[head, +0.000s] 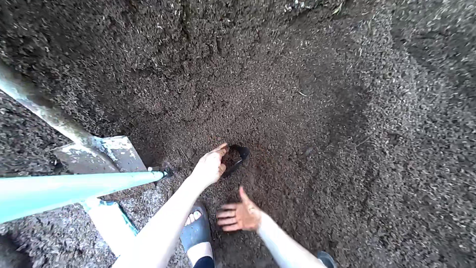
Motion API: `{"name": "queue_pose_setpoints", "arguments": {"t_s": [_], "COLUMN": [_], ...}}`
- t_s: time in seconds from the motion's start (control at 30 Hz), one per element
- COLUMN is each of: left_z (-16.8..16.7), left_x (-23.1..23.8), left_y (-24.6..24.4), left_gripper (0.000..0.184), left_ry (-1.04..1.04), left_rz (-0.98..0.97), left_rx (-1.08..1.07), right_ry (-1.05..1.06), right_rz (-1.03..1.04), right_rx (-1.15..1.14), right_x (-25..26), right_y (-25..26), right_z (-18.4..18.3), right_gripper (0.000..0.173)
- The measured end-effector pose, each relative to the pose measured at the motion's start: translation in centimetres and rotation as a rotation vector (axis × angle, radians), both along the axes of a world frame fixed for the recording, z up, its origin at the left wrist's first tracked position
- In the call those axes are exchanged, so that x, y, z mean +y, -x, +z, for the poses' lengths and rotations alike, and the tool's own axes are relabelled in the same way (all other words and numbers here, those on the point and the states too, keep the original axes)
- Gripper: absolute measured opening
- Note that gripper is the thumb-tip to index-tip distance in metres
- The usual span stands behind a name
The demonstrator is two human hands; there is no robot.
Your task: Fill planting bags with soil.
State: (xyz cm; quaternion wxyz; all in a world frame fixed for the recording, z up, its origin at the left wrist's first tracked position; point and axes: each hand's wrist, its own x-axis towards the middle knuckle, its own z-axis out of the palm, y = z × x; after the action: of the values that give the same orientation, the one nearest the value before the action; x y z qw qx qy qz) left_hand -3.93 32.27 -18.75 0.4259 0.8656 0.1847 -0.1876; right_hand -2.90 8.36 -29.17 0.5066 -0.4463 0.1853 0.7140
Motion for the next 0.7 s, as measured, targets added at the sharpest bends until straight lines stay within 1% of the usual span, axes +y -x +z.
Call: {"name": "queue_pose_setpoints", "arguments": {"t_s": [0.03,0.07,0.1,0.13,0.17,0.2,0.23,0.27,0.3,0.33,0.37,0.4,0.47,0.5,0.53,0.57,0.6,0.63,0.7], "left_z": [1.0,2.2,3.5,4.8,6.2,7.6,8.7,9.6,10.0,9.9,9.3,7.9,3.2,1.1,0.1,0.0,0.4,0.9,1.4], "left_x": [-0.6,-1.3,-1.7,-2.2,-2.7,-3.2,-3.6,-3.8,-4.0,-4.1,-4.0,-4.0,-3.5,-3.2,-3.0,-2.9,-2.9,-2.9,-2.4], "left_y": [0.1,0.3,0.6,1.0,1.6,2.4,3.2,3.9,4.4,4.7,4.8,4.5,3.7,3.4,3.1,2.7,2.3,2.0,1.2], "left_gripper": [0.053,0.055,0.057,0.059,0.06,0.06,0.061,0.061,0.06,0.06,0.062,0.064,0.071,0.074,0.074,0.074,0.074,0.074,0.074], "left_ry": [0.015,0.028,0.035,0.037,0.031,0.02,0.001,-0.023,-0.044,-0.041,-0.01,0.046,0.16,0.184,0.182,0.171,0.155,0.149,0.144], "left_rz": [0.002,0.006,0.016,0.028,0.035,0.046,0.065,0.088,0.109,0.124,0.128,0.127,0.094,0.085,0.087,0.097,0.106,0.11,0.126], "left_rx": [-0.009,-0.021,-0.044,-0.063,-0.072,-0.088,-0.123,-0.185,-0.256,-0.303,-0.312,-0.271,-0.079,-0.002,0.028,0.019,0.002,-0.005,-0.005], "right_ry": [-0.015,-0.012,-0.049,-0.096,-0.144,-0.181,-0.198,-0.201,-0.223,-0.233,-0.204,-0.173,-0.092,-0.061,-0.05,-0.057,-0.073,-0.091,-0.098], "right_rz": [-0.119,-0.3,-0.494,-0.688,-0.862,-0.984,-1.056,-1.095,-1.149,-1.219,-1.272,-1.301,-1.274,-1.25,-1.217,-1.179,-1.12,-1.078,-1.028], "right_rx": [0.105,0.151,0.172,0.162,0.107,0.007,-0.107,-0.203,-0.205,-0.14,-0.098,-0.065,-0.069,-0.099,-0.136,-0.203,-0.3,-0.349,-0.343], "right_x": [-0.2,0.3,1.6,3.3,4.7,6.0,7.0,7.9,8.6,9.3,10.0,10.3,10.0,9.7,9.4,9.2,8.6,7.8,7.0], "right_y": [2.0,2.9,2.6,1.7,0.2,-1.6,-4.0,-6.4,-8.6,-10.6,-12.0,-12.7,-12.3,-11.9,-11.9,-12.1,-12.2,-12.5,-14.2], "right_z": [-2.1,-3.5,-4.0,-4.0,-3.8,-3.7,-4.1,-4.6,-4.7,-4.6,-3.9,-4.1,-5.2,-5.1,-4.6,-3.6,-2.1,-0.6,2.2], "right_gripper": [0.12,0.123,0.122,0.118,0.108,0.099,0.095,0.096,0.096,0.091,0.086,0.082,0.078,0.077,0.076,0.072,0.067,0.064,0.066]}}
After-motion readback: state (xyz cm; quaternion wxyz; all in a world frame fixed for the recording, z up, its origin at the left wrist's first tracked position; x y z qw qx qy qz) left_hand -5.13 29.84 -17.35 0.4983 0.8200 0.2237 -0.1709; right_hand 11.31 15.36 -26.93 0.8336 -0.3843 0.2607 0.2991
